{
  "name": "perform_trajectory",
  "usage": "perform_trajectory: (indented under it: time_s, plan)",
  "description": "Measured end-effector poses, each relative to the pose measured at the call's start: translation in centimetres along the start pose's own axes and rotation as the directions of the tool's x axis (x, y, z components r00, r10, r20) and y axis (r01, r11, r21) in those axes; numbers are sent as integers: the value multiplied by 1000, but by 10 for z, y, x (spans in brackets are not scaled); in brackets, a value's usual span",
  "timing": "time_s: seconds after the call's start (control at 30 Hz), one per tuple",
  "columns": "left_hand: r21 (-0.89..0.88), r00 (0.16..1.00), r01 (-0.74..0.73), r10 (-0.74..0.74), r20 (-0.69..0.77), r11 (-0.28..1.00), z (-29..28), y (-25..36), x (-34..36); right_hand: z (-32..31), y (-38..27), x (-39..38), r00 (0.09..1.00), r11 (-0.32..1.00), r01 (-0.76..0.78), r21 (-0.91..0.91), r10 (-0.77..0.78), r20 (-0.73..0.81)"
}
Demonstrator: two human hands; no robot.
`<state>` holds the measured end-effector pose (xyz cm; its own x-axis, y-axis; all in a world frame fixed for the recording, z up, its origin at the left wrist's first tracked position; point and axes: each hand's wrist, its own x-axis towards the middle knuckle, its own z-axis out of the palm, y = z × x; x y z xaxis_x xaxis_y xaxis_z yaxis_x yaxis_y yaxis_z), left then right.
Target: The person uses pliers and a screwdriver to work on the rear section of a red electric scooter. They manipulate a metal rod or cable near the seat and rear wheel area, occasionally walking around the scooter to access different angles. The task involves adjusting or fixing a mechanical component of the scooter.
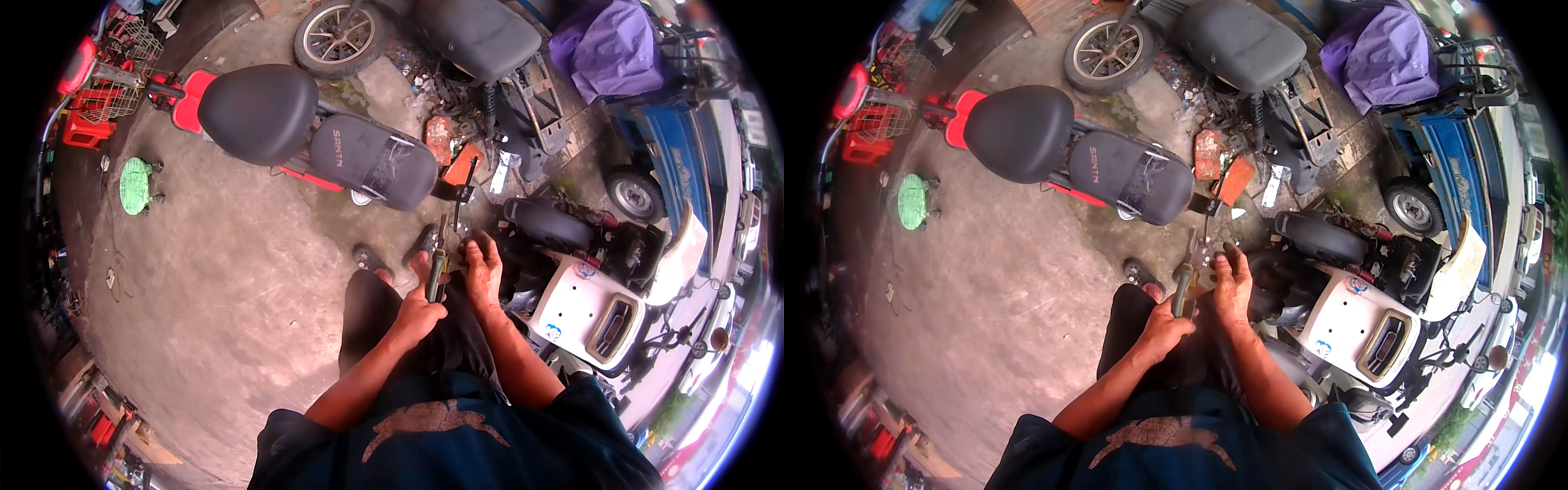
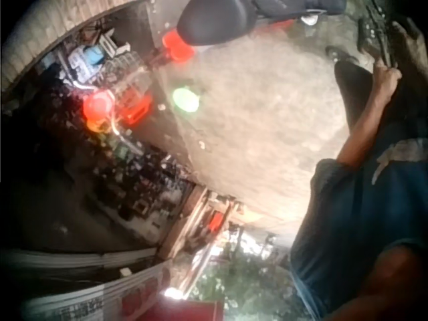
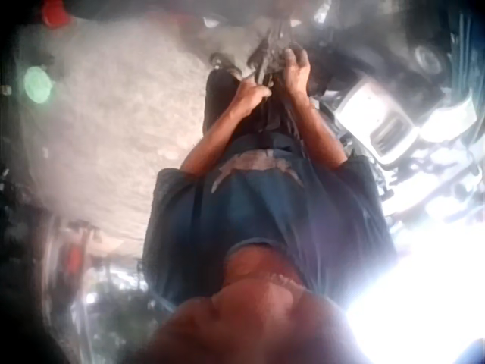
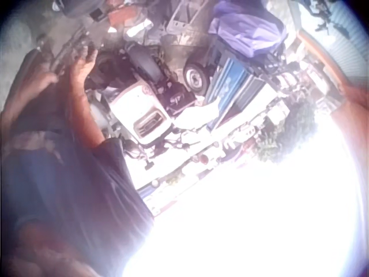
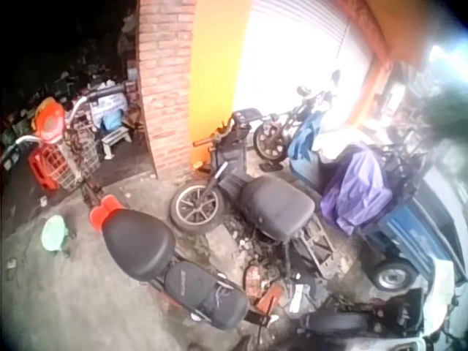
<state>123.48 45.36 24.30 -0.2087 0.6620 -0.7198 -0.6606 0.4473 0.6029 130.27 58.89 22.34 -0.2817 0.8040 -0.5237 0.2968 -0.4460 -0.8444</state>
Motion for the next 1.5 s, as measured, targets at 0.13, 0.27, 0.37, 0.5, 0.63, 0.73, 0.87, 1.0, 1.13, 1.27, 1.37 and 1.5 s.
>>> perform_trajectory:
  time_s: [0.13, 0.27, 0.37, 0.5, 0.63, 0.73, 0.87, 1.0, 1.13, 1.27, 1.37, 1.5]
  plan:
    - [86, 995, -61, 67, -71, 994, 11, -4, 3, -3, -26, 24, 975, 999, 12, -50, -1, 222]
    - [143, 992, -66, 80, -96, 987, 17, -5, 4, -7, -26, 37, 957, 996, -53, -73, 71, 280]
    - [149, 983, -120, 138, -117, 981, 22, -14, 10, -9, -24, 41, 944, 987, -161, 12, 150, 293]
    - [142, 977, -115, 137, -163, 983, 29, -18, 11, -12, -25, 45, 913, 962, -262, 74, 223, 341]
    - [187, 968, -136, 171, -185, 973, 35, -18, 9, -13, -26, 49, 904, 956, -287, 59, 249, 348]
    - [271, 952, -164, 225, -210, 948, 41, -25, 12, -14, -30, 50, 904, 957, -288, 16, 267, 335]
    - [389, 942, -151, 252, -222, 908, 42, -28, 17, -18, -29, 56, 906, 969, -235, -69, 245, 346]
    - [349, 966, -98, 174, -192, 932, 40, -23, 24, -20, -30, 59, 895, 966, -249, -61, 254, 367]
    - [454, 928, -221, 329, -173, 863, 42, -18, 24, -18, -34, 56, 890, 963, -255, -83, 267, 369]
    - [513, 898, -277, 408, -161, 812, 37, -32, 33, -20, -27, 58, 884, 962, -266, -63, 270, 383]
    - [612, 842, -353, 526, -124, 708, 33, -38, 37, -19, -26, 59, 881, 956, -282, -80, 291, 373]
    - [514, 896, -274, 410, -170, 813, 31, -31, 35, -14, -34, 58, 885, 951, -280, -131, 308, 350]
